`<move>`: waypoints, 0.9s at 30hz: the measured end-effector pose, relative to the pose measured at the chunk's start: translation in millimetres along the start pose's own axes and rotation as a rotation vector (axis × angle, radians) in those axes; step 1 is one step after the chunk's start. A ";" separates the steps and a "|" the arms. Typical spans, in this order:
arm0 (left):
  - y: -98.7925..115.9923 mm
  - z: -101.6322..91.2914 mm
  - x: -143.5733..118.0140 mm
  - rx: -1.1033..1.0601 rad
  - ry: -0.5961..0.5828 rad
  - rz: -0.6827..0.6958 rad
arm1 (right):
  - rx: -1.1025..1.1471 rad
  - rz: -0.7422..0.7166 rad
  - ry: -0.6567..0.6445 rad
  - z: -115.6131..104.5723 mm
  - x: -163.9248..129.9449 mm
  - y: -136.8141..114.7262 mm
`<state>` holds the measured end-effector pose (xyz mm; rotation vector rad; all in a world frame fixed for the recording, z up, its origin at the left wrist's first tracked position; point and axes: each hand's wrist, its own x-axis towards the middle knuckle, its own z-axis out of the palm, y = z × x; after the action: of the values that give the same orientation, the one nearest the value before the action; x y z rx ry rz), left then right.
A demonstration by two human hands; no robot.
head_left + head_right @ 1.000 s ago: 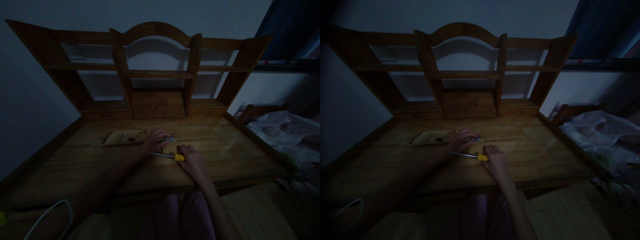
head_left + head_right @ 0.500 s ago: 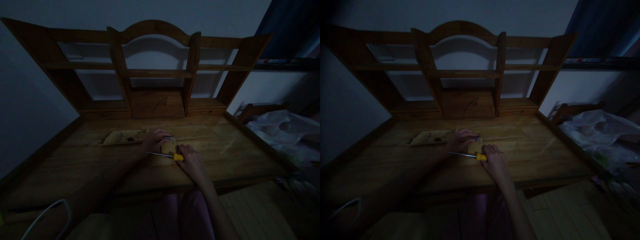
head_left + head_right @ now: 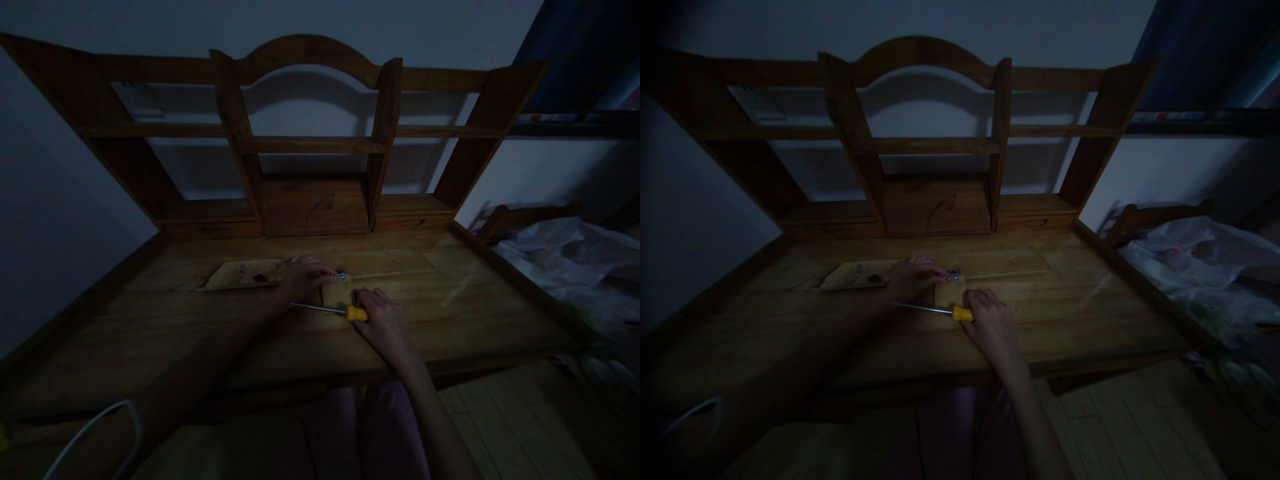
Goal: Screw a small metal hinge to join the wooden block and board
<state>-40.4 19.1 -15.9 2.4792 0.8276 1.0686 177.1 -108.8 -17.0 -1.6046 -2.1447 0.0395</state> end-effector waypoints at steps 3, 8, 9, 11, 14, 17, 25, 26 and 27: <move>-0.5 -2.0 -0.6 0.023 -0.003 -0.015 | 0.002 0.004 -0.008 -0.7 0.3 -0.3; -1.2 -2.2 -1.9 -0.006 -0.010 -0.002 | 0.009 0.005 -0.001 1.2 -0.1 0.5; -1.2 -2.6 -1.6 -0.014 -0.014 0.026 | 0.009 0.001 0.002 1.8 -0.2 1.0; -0.9 -4.1 -0.6 -0.015 0.000 0.087 | 0.010 -0.006 0.003 2.8 -0.2 1.8; -0.8 -6.1 1.1 0.009 0.084 0.120 | 0.006 -0.004 0.002 2.7 0.0 2.1; -2.0 -5.5 1.3 0.044 0.108 0.106 | 0.003 0.000 -0.003 1.5 0.0 1.4; -2.4 -0.8 0.4 0.049 0.039 0.115 | 0.013 -0.003 -0.005 0.5 -0.7 1.0; -2.2 -0.6 0.5 0.051 0.037 0.106 | 0.008 0.000 -0.007 0.2 -0.6 1.0; -2.2 -0.5 0.5 0.055 0.033 0.094 | 0.002 0.003 -0.009 0.0 -0.5 0.9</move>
<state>-41.3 21.1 -16.4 2.5750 0.7664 1.1364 178.0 -108.9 -17.4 -1.6090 -2.1480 0.0500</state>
